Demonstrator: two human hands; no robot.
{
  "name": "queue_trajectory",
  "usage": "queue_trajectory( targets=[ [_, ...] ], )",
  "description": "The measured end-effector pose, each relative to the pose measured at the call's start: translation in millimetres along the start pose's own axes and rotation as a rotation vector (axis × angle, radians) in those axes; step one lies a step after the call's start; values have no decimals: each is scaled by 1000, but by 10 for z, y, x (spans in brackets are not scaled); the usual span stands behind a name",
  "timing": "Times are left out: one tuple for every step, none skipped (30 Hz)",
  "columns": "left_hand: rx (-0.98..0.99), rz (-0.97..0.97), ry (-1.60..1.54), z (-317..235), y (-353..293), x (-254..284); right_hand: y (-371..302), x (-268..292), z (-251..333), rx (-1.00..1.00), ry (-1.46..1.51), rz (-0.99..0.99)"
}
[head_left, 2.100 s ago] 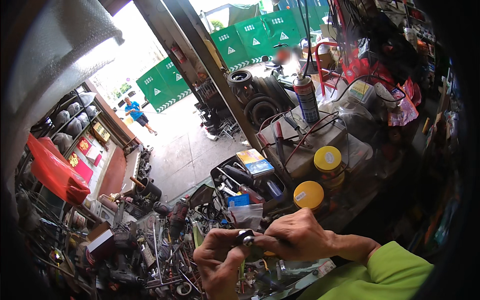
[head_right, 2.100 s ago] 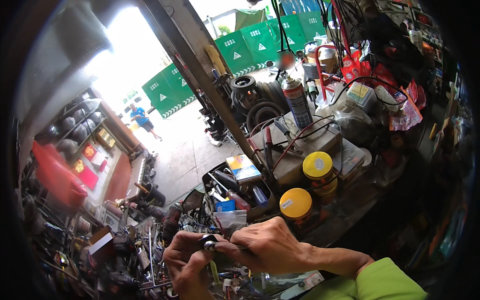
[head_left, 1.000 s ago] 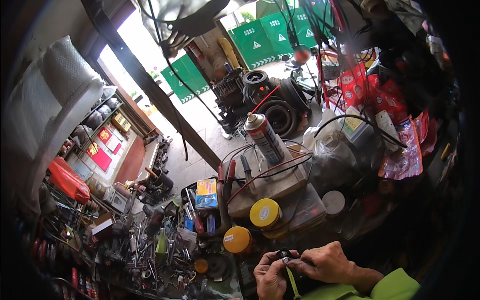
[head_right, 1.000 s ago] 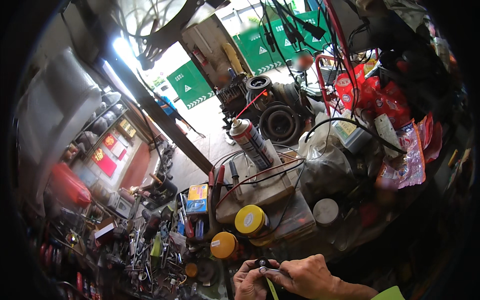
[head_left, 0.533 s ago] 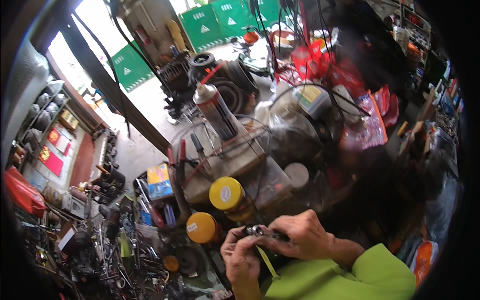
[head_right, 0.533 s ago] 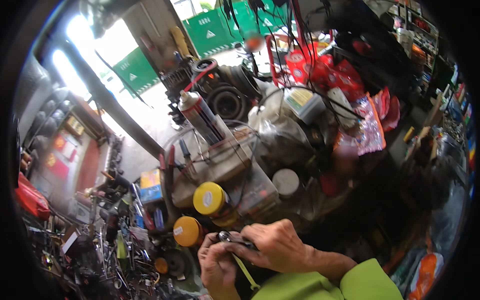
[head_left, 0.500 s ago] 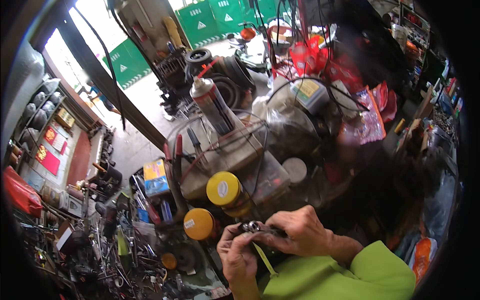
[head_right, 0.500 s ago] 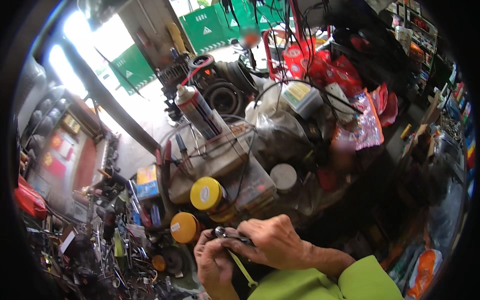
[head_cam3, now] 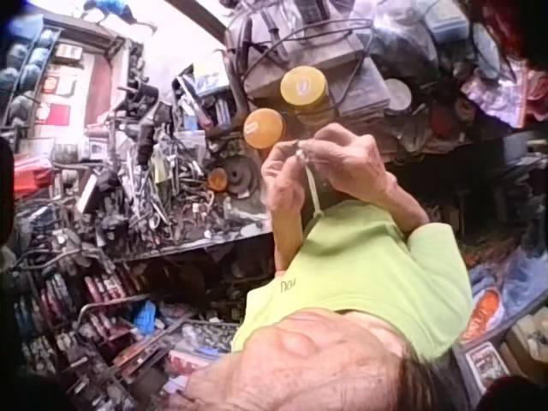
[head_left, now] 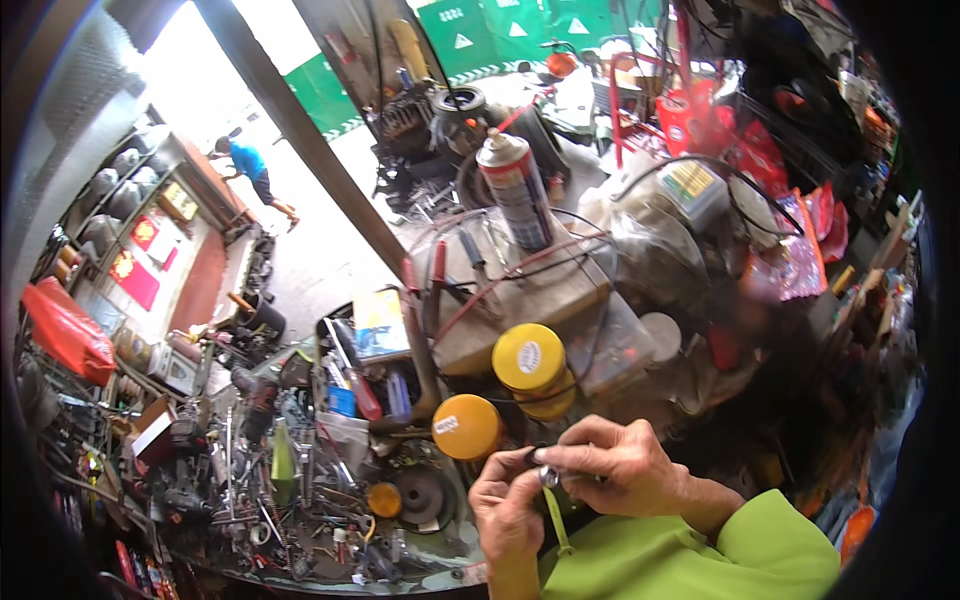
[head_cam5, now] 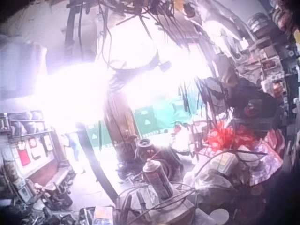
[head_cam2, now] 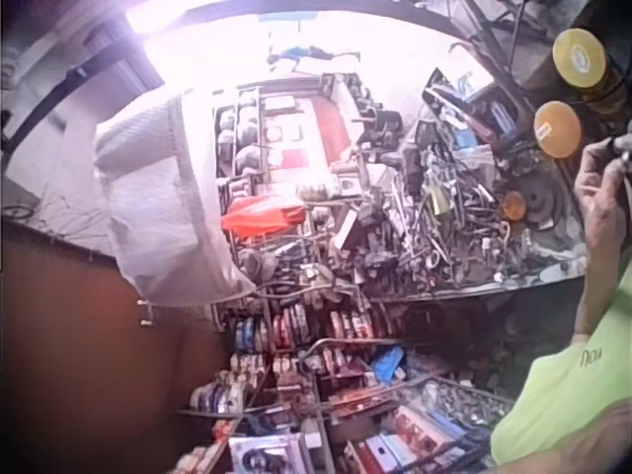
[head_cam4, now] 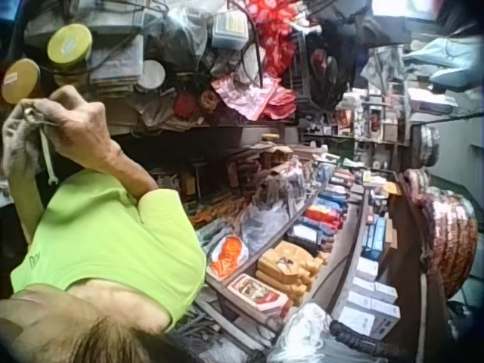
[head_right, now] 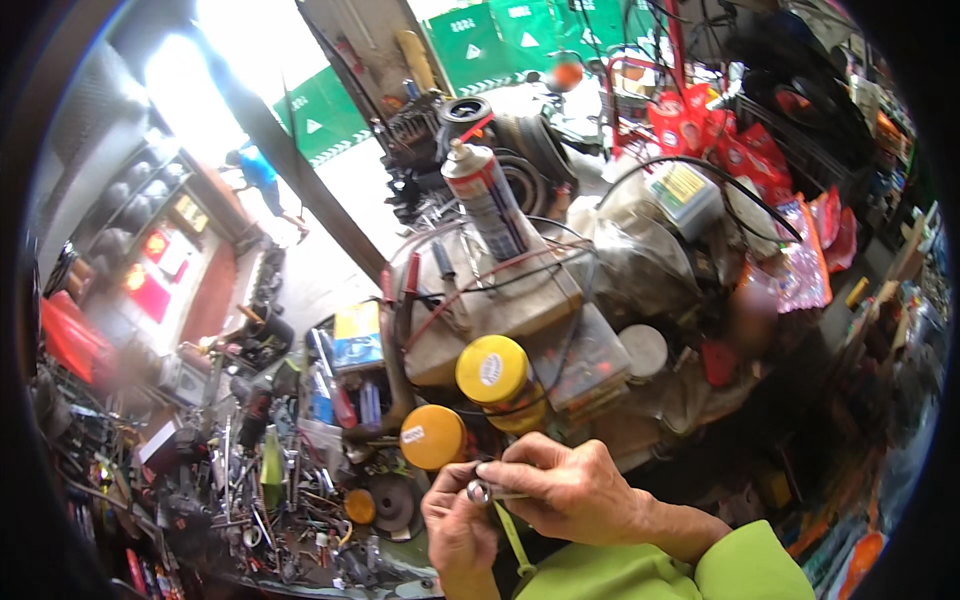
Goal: The person assembles a small mechanical component using a wrench and other hand tools. They tighten a nut onto a threaded shaft, adjust the fit, and reposition the parts repeatedly on a cluttered workbench.
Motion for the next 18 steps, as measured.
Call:
queue_trajectory(
  targets=[
    [-8, 32, -21, 23, -7, -15, -3, 3, -26, 14, -22, 44],
    [-10, 37, -21, 32, -8, -34, -5, 19, -56, 28, -45, 87],
    [-11, 36, -10, 22, -3, -52, -2, 49, -105, 59, -93, 133],
    [-1, 38, -5, 44, -2, -76, -24, 91, -143, 64, -113, 159],
    [1, 58, 5, 106, 15, -68, -43, 135, -179, 69, -134, 185],
    [13, 53, 14, 142, 26, -94, -52, 184, -211, 74, -156, 209],
    [28, 61, 48, 195, 35, -113, -50, 250, -221, 88, -162, 218],
    [44, 70, 82, 251, 42, -141, -62, 313, -234, 90, -182, 221],
    [25, 73, 44, 303, 46, -204, -82, 372, -245, 92, -204, 223],
    [41, 73, -21, 313, 51, -282, -97, 424, -256, 93, -223, 223],
    [58, 93, 13, 370, 59, -297, -89, 469, -249, 116, -220, 191],
    [74, 113, 47, 419, 68, -307, -71, 522, -242, 128, -217, 162],
    [43, 112, 114, 369, 52, -406, -62, 576, -246, 140, -209, 135],
    [21, 111, 175, 251, 5, -549, -47, 630, -240, 142, -206, 113],
    [-2, 110, 236, 183, -31, -651, -13, 705, -227, 176, -184, 98],
    [-40, 143, 230, 186, -62, -687, 9, 769, -208, 193, -153, 86],
    [-79, 176, 224, 201, -98, -710, 23, 834, -180, 211, -120, 74],
    [-118, 207, 218, 212, -130, -743, 40, 903, -152, 228, -87, 63]
  ],
)
Point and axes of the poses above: each hand's wrist, its own y-axis towards the middle knuckle, its own x-axis out of the back of the hand, z = x × y, the point moved 1 cm from there along y, towards the middle knuckle, and after that the axes turned 15 degrees about y, right-handed, at the moved point
